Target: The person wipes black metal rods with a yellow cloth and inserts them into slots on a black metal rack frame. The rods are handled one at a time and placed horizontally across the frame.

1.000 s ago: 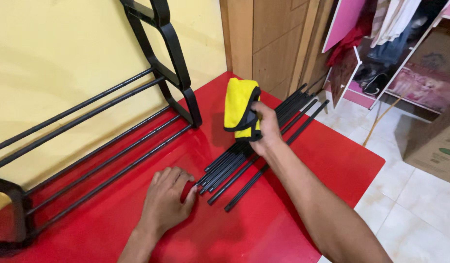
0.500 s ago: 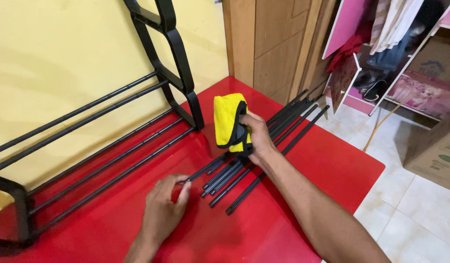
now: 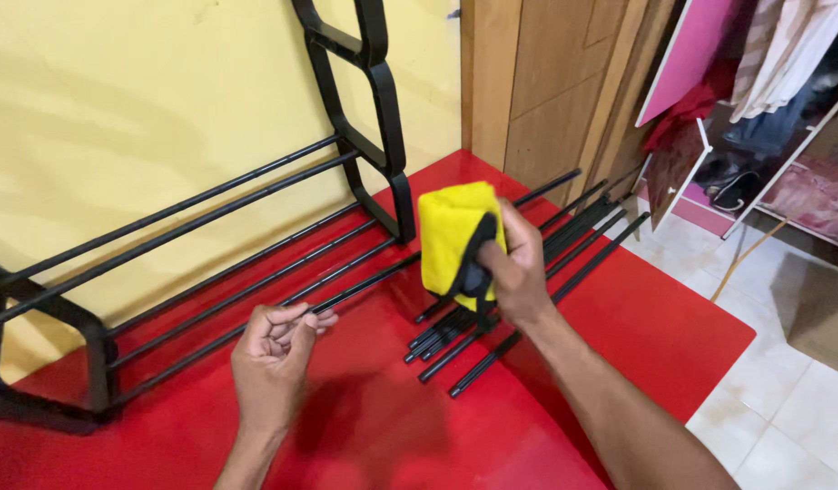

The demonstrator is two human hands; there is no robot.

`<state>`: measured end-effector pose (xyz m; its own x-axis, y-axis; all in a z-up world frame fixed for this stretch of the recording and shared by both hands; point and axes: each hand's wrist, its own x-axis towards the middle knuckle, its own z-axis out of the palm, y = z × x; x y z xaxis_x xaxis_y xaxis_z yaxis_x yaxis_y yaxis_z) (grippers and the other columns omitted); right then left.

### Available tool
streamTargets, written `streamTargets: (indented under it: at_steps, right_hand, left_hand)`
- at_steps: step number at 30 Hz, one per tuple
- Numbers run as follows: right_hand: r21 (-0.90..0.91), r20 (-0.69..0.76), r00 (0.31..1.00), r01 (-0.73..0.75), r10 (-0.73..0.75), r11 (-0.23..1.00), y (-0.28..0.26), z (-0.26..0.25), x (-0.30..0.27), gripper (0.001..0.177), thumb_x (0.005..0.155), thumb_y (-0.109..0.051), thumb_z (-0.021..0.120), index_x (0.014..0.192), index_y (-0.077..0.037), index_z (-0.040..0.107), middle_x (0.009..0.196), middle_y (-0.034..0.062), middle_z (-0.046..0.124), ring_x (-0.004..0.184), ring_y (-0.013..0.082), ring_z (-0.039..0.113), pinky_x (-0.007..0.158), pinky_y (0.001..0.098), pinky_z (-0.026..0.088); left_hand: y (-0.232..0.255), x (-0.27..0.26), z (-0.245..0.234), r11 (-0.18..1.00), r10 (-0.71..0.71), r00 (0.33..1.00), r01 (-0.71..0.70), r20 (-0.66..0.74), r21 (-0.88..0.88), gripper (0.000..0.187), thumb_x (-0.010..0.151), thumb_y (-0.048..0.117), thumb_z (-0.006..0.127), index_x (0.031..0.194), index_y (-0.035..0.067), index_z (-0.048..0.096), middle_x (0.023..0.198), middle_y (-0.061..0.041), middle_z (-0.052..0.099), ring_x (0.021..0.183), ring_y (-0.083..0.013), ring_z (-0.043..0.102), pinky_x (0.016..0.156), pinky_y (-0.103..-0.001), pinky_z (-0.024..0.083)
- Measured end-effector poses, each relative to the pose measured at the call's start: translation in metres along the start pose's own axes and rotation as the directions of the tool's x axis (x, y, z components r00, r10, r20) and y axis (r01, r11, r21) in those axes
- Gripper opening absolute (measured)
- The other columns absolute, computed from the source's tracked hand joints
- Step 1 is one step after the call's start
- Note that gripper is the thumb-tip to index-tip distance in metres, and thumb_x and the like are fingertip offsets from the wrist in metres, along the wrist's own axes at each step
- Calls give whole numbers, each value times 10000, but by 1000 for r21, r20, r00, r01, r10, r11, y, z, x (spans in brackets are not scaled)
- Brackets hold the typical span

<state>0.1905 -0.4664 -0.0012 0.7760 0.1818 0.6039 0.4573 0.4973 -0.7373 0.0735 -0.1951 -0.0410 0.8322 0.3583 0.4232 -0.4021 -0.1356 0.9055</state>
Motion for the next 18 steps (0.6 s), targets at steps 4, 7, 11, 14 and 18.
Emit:
streamTargets:
  at_steps: [4, 7, 11, 14, 18]
  right_hand:
    - [-540, 117, 981, 193, -154, 819, -7, 37, -4, 350, 907, 19, 609, 1256, 21, 641, 1145, 119, 723, 1053, 207, 713, 940, 301, 548]
    - [-614, 205, 965, 258, -164, 746, -5, 70, -1, 362, 882, 3, 665, 1242, -9, 634, 1119, 125, 706, 1052, 233, 717, 927, 338, 556]
    - [-737, 378, 910, 406, -169, 540, 3, 109, 2, 429, 804, -41, 742, 1221, -51, 643, 1168, 122, 673, 1112, 316, 643, 875, 435, 449]
    - [-686, 536, 841, 481, -68, 545, 12, 123, -5, 464, 794, -53, 740, 1247, -131, 676, 1178, 33, 693, 1115, 240, 630, 950, 432, 412]
    - [-629, 685, 710, 690, -164, 357, 30, 124, -24, 441, 753, -70, 756, 1181, -143, 680, 1238, 35, 665, 1154, 217, 613, 961, 454, 361]
  left_hand:
    - [4, -12, -12, 970, 32, 999, -21, -40, 240, 116, 950, -3, 630, 1061, -34, 632, 1018, -144, 777, 992, -170, 776, 883, -296, 629]
    - [5, -20, -16, 906, 172, 983, -130, -70, 403, 164, 936, 4, 696, 1099, -12, 703, 990, -107, 782, 937, -162, 773, 827, -270, 610]
    - [4, -20, -19, 812, 402, 915, -337, -37, 477, 174, 907, -20, 734, 1079, 7, 725, 1021, -119, 740, 919, -204, 739, 803, -288, 587]
    - [-2, -18, -20, 795, 435, 899, -352, -59, 494, 235, 895, -27, 729, 1122, 18, 686, 1043, -127, 728, 950, -216, 740, 830, -304, 591]
    - [-16, -19, -22, 833, 366, 925, -278, -99, 479, 376, 874, -19, 721, 1225, 16, 590, 1082, -144, 725, 988, -218, 745, 845, -328, 601]
